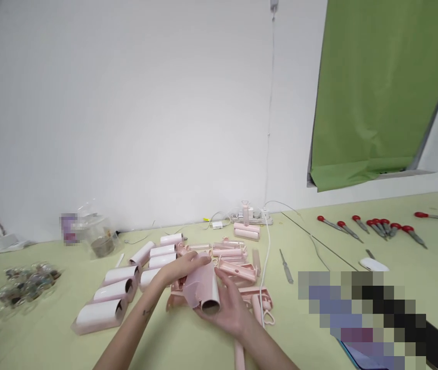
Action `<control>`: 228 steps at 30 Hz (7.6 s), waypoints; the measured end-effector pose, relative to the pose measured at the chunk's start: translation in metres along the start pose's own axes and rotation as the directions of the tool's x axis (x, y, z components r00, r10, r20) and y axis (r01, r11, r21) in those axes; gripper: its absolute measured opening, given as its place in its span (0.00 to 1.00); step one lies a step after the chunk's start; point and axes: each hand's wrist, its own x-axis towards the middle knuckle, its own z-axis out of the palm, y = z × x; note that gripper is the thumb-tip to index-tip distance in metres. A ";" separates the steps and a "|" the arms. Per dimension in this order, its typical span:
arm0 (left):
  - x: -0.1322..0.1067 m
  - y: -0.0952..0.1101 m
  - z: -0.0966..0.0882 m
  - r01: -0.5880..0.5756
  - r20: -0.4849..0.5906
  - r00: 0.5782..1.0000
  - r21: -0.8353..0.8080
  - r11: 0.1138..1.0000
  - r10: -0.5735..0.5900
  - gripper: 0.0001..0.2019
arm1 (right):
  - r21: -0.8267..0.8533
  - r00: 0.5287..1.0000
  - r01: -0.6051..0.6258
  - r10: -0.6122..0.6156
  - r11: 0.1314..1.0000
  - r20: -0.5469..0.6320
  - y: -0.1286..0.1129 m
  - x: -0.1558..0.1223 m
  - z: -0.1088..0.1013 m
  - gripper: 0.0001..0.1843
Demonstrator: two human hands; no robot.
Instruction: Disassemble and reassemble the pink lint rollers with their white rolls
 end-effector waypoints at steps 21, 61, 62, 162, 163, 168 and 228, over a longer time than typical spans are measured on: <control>-0.098 -0.134 0.064 -0.235 -0.494 0.869 -0.360 0.903 0.029 0.21 | 0.278 0.998 0.053 -0.039 0.959 -0.058 -0.003 -0.009 -0.005 0.15; -0.060 -0.072 0.033 -0.506 -0.168 0.862 -0.238 0.829 0.478 0.21 | -0.603 0.990 -0.021 -0.066 0.798 -0.122 0.029 -0.007 0.013 0.16; -0.060 -0.071 0.034 -0.500 -0.164 0.866 -0.242 0.831 0.473 0.21 | -0.609 0.989 -0.026 -0.068 0.793 -0.130 0.029 -0.007 0.014 0.16; -0.046 -0.070 0.028 -0.154 -0.064 0.978 -0.867 0.475 0.201 0.20 | -0.830 0.494 0.519 -0.721 -0.203 0.486 -0.001 0.001 0.039 0.08; -0.046 -0.070 0.028 -0.147 -0.057 0.979 -0.866 0.477 0.198 0.20 | -0.825 0.492 0.524 -0.716 -0.210 0.494 -0.001 0.001 0.039 0.07; -0.048 -0.067 0.028 -0.090 -0.015 0.984 -0.902 0.423 0.178 0.22 | -0.848 0.535 0.471 -0.686 -0.243 0.493 -0.002 0.000 0.043 0.08; -0.088 -0.071 0.024 -0.237 0.260 0.800 -0.692 0.682 0.541 0.24 | -0.890 0.976 0.181 0.035 0.419 0.215 -0.015 -0.064 0.049 0.26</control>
